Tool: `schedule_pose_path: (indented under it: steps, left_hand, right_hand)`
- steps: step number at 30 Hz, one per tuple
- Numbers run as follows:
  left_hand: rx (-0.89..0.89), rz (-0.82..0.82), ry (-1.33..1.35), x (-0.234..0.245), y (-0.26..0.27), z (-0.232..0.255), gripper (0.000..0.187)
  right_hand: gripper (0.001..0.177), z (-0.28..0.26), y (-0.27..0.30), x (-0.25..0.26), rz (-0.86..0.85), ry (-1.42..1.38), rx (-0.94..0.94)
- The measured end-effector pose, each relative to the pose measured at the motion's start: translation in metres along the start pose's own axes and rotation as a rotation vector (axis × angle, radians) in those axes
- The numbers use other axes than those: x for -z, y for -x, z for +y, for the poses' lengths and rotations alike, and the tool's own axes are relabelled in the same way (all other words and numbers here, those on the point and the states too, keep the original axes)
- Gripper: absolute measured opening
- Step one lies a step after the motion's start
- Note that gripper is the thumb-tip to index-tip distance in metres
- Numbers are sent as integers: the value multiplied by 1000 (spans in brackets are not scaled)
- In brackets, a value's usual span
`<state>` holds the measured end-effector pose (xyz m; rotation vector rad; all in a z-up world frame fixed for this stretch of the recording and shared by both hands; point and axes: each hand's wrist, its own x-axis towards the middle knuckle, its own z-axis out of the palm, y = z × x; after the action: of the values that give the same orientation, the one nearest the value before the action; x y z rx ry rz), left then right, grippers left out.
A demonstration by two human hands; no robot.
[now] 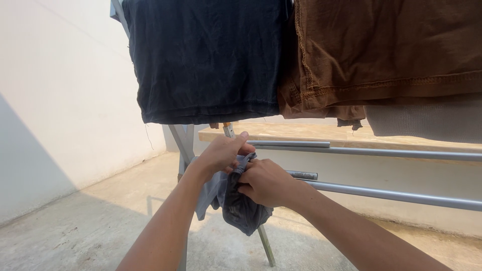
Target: The recorder is hanging several pieces of clothing, including shorts and underwear, onto a laundry drying rack outside.
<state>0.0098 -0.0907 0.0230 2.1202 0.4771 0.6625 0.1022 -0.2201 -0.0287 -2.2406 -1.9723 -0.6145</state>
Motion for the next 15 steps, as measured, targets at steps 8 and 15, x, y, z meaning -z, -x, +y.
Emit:
schedule_pose_path:
  steps: [8, 15]
  left_hand:
    - [-53, -188, 89, 2, -7, -35, 47]
    - [-138, 286, -255, -2, -3, -64, 26]
  right_hand:
    - [14, 12, 23, 30, 254, -185, -247]
    - [38, 22, 23, 29, 273, -213, -65]
